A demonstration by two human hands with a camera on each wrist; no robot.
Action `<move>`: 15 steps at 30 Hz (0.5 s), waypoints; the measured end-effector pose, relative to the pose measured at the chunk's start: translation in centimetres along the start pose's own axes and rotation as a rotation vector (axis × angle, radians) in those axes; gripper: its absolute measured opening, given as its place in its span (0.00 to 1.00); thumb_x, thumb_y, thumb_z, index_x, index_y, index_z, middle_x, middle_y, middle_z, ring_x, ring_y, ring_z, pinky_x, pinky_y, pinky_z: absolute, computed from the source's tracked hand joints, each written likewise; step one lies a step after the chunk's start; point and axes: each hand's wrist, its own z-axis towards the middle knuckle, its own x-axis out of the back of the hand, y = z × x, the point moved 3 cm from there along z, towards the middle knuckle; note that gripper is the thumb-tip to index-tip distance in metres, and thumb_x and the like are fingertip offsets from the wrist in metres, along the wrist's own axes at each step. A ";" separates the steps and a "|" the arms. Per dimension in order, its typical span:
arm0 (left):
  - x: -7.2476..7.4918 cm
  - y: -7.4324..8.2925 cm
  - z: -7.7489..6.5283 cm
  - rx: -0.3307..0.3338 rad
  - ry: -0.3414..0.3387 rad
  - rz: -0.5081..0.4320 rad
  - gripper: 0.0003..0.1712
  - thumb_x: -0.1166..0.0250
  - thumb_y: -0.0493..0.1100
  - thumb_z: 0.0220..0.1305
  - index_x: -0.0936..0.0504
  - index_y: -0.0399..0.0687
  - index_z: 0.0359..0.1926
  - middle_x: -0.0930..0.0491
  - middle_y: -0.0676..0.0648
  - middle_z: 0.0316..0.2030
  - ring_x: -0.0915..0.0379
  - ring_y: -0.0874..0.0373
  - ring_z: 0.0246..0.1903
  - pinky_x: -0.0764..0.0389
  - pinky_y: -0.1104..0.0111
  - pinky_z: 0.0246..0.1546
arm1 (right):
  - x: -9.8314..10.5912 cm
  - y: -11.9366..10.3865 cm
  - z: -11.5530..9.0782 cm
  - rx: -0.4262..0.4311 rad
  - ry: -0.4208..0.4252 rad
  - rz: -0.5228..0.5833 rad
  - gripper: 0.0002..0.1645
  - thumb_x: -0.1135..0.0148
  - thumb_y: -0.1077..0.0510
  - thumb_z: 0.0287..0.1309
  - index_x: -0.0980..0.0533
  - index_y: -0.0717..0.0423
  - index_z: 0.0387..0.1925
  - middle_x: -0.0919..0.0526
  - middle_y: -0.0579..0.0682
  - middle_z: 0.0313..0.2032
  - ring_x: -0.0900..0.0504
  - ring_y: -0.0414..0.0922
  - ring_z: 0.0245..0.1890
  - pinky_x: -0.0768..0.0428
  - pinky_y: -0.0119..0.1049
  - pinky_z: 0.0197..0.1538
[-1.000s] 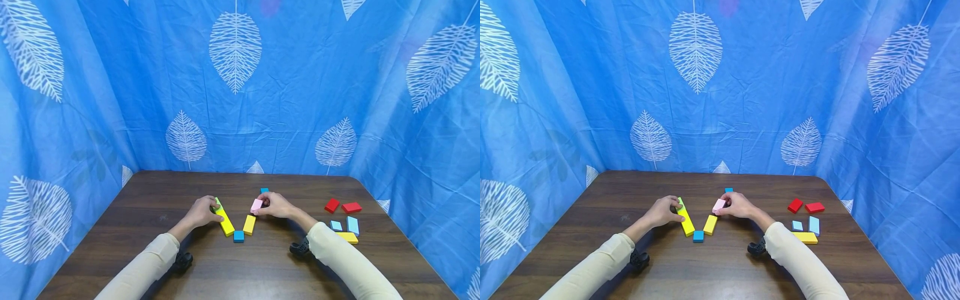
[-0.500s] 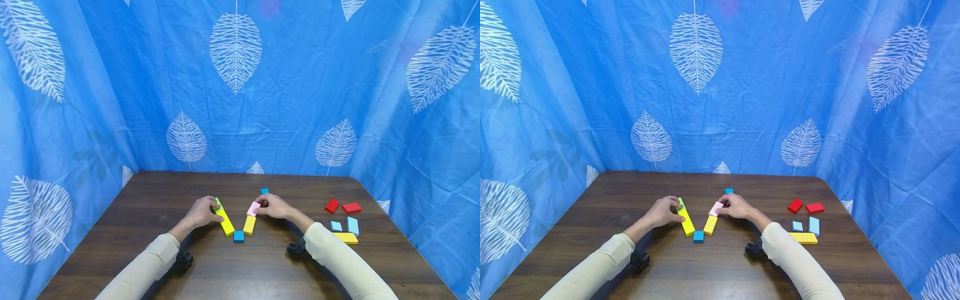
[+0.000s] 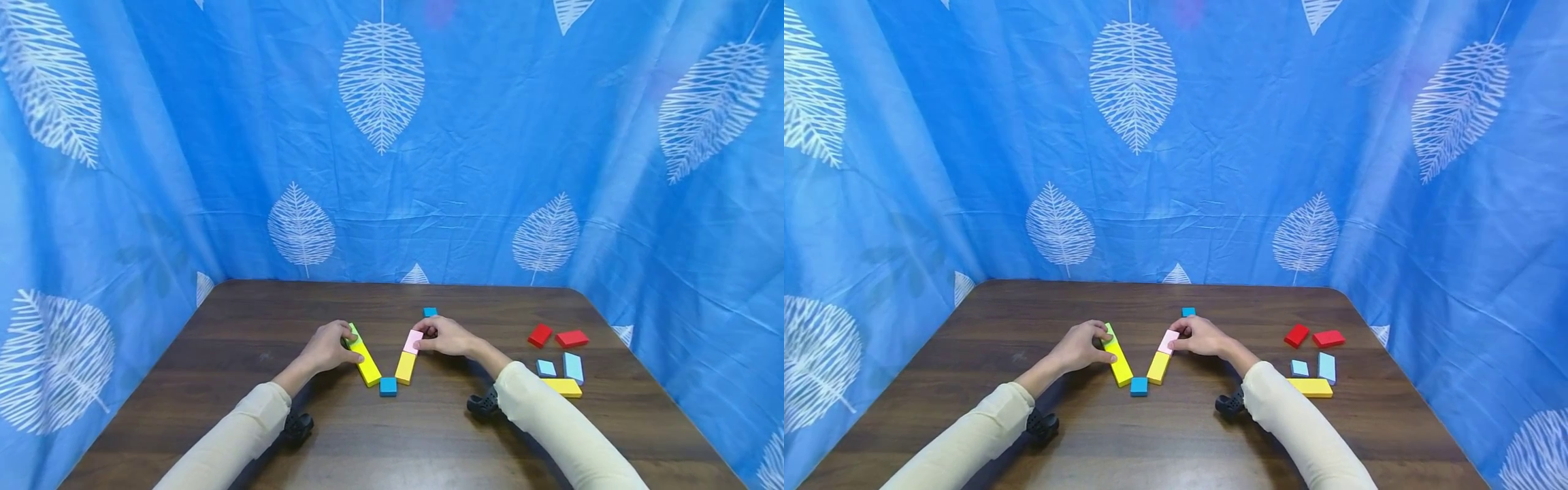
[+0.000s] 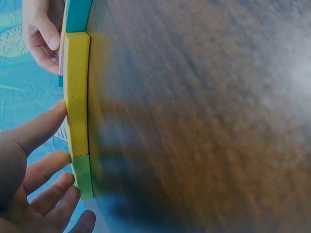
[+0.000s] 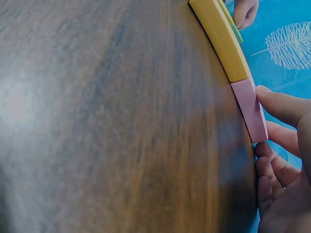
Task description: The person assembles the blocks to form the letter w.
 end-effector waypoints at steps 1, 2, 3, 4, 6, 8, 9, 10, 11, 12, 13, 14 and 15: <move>0.0 0.0 0.0 0.003 0.001 0.002 0.27 0.17 0.41 0.53 0.13 0.33 0.52 0.21 0.39 0.59 0.26 0.42 0.58 0.18 0.56 0.54 | 0.0 0.0 0.0 -0.002 -0.002 0.003 0.21 0.27 0.50 0.63 0.17 0.56 0.53 0.21 0.46 0.42 0.26 0.45 0.42 0.25 0.42 0.48; 0.0 0.0 0.0 0.004 0.001 0.002 0.27 0.17 0.41 0.53 0.13 0.33 0.52 0.22 0.39 0.60 0.26 0.41 0.58 0.18 0.56 0.54 | 0.0 -0.1 0.0 -0.004 -0.002 0.008 0.22 0.27 0.49 0.63 0.17 0.56 0.54 0.21 0.46 0.43 0.26 0.45 0.42 0.25 0.42 0.48; 0.1 0.0 0.0 0.002 0.002 0.004 0.27 0.17 0.41 0.53 0.13 0.33 0.52 0.22 0.39 0.60 0.26 0.41 0.58 0.18 0.56 0.54 | 0.0 -0.1 0.0 -0.008 -0.001 0.011 0.22 0.27 0.49 0.64 0.17 0.55 0.54 0.21 0.46 0.43 0.26 0.45 0.43 0.25 0.43 0.48; 0.1 0.0 0.0 -0.001 0.002 0.004 0.27 0.17 0.41 0.53 0.13 0.32 0.52 0.22 0.39 0.60 0.26 0.41 0.58 0.19 0.56 0.55 | 0.0 0.0 0.0 -0.012 0.002 0.012 0.22 0.27 0.49 0.64 0.17 0.55 0.54 0.21 0.46 0.43 0.26 0.46 0.43 0.25 0.43 0.48; 0.1 0.1 0.0 -0.010 0.002 0.007 0.27 0.17 0.41 0.53 0.13 0.33 0.52 0.22 0.38 0.60 0.26 0.40 0.58 0.19 0.55 0.55 | 0.1 0.0 -0.1 -0.023 0.003 0.013 0.21 0.28 0.49 0.64 0.17 0.54 0.55 0.22 0.46 0.44 0.27 0.46 0.44 0.25 0.43 0.48; 0.2 0.2 0.0 -0.011 0.001 0.006 0.27 0.17 0.41 0.53 0.13 0.33 0.52 0.22 0.38 0.60 0.26 0.40 0.59 0.19 0.54 0.56 | 0.1 0.0 -0.1 -0.029 -0.001 0.013 0.22 0.28 0.49 0.64 0.17 0.53 0.56 0.22 0.46 0.45 0.27 0.46 0.44 0.25 0.44 0.48; 0.2 0.2 0.1 -0.008 0.003 0.010 0.27 0.17 0.41 0.53 0.13 0.33 0.52 0.22 0.39 0.59 0.26 0.40 0.58 0.20 0.54 0.56 | 0.1 0.0 -0.1 -0.031 -0.003 0.009 0.22 0.28 0.49 0.64 0.17 0.53 0.56 0.22 0.46 0.46 0.27 0.46 0.45 0.25 0.44 0.49; 0.2 0.2 0.1 -0.004 0.003 0.012 0.27 0.17 0.41 0.53 0.13 0.33 0.52 0.21 0.39 0.59 0.26 0.41 0.58 0.20 0.55 0.56 | 0.1 0.0 -0.1 -0.028 -0.007 0.007 0.22 0.28 0.49 0.64 0.17 0.53 0.56 0.21 0.46 0.46 0.26 0.46 0.45 0.24 0.44 0.48; 0.2 0.2 0.1 -0.005 0.002 0.019 0.27 0.17 0.41 0.53 0.13 0.33 0.52 0.21 0.39 0.59 0.26 0.40 0.58 0.20 0.54 0.56 | 0.0 0.0 -0.1 -0.027 -0.010 0.006 0.22 0.28 0.48 0.64 0.17 0.52 0.56 0.21 0.46 0.47 0.26 0.46 0.45 0.24 0.44 0.49; 0.2 0.2 0.0 -0.003 0.001 0.022 0.27 0.17 0.41 0.53 0.13 0.33 0.52 0.21 0.39 0.59 0.26 0.41 0.58 0.20 0.54 0.56 | 0.0 0.0 -0.1 -0.028 -0.014 0.006 0.22 0.28 0.48 0.65 0.17 0.52 0.57 0.21 0.46 0.47 0.26 0.46 0.45 0.24 0.44 0.49; 0.2 0.2 0.0 -0.001 0.001 0.022 0.27 0.17 0.42 0.53 0.13 0.34 0.52 0.21 0.39 0.59 0.26 0.41 0.58 0.20 0.55 0.56 | 0.0 0.0 -0.1 -0.027 -0.015 0.005 0.22 0.28 0.48 0.65 0.17 0.52 0.57 0.21 0.46 0.47 0.26 0.46 0.45 0.24 0.44 0.49; 0.3 0.2 0.0 0.000 -0.001 0.023 0.27 0.17 0.42 0.52 0.13 0.34 0.52 0.21 0.39 0.59 0.26 0.41 0.58 0.20 0.55 0.56 | -0.1 0.0 -0.1 -0.027 -0.016 0.005 0.22 0.28 0.48 0.65 0.18 0.52 0.57 0.21 0.46 0.47 0.26 0.46 0.45 0.24 0.44 0.49; 0.3 0.2 0.0 -0.003 -0.002 0.026 0.27 0.17 0.42 0.52 0.13 0.34 0.52 0.21 0.39 0.59 0.26 0.41 0.58 0.20 0.55 0.56 | -0.1 0.0 -0.1 -0.028 -0.016 0.008 0.22 0.28 0.48 0.65 0.18 0.52 0.57 0.21 0.46 0.47 0.26 0.46 0.45 0.24 0.44 0.49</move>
